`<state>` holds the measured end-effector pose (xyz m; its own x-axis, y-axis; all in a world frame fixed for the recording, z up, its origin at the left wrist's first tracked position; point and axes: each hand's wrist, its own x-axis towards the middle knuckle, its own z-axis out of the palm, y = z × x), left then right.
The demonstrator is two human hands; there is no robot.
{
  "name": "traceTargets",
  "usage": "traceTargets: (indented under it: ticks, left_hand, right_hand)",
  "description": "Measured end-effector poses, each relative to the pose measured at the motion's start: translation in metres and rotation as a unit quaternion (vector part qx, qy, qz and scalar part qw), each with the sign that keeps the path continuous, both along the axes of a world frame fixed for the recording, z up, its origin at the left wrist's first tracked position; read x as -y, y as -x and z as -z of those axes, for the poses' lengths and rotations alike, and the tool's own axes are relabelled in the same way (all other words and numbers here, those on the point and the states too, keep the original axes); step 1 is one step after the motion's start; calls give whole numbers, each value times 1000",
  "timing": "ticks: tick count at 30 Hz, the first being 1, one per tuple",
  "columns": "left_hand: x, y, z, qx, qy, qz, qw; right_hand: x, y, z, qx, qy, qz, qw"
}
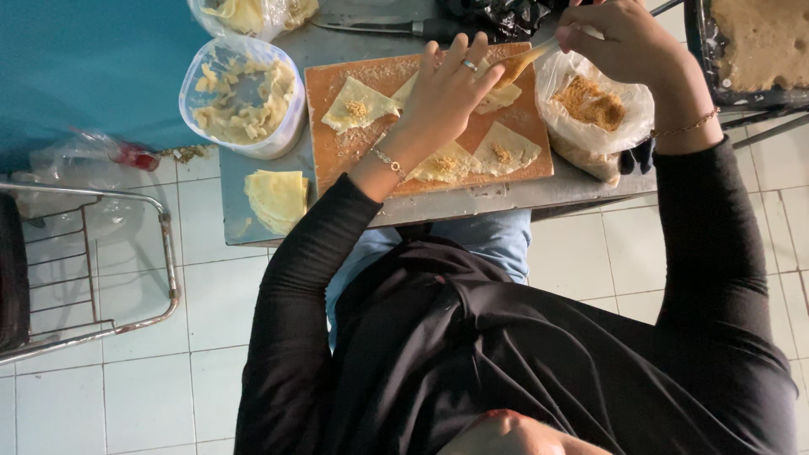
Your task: The person spoons brown filling from a plastic bag onto triangular pastry wrappers laid on a wooden board, then folds the wrappers over the filling by hand and sets the folded pastries aside, working through the wrappers one at a time.
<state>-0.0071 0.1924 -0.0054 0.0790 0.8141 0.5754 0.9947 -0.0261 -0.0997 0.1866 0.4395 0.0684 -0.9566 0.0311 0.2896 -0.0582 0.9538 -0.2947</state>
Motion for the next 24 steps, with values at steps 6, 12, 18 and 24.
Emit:
traceTargets:
  ticks: [6, 12, 18, 24]
  left_hand:
    - [7, 1, -4, 2, 45, -10, 999]
    - [11, -1, -5, 5, -6, 9, 1000]
    - [8, -4, -4, 8, -5, -7, 1000]
    - [10, -3, -4, 8, 6, -10, 1000]
  right_hand:
    - [-3, -1, 5, -17, -8, -16, 1000]
    - [1, -2, 0, -15, -9, -13, 1000]
    - [13, 0, -6, -19, -8, -3, 1000]
    - [14, 3, -8, -35, 2, -29, 999]
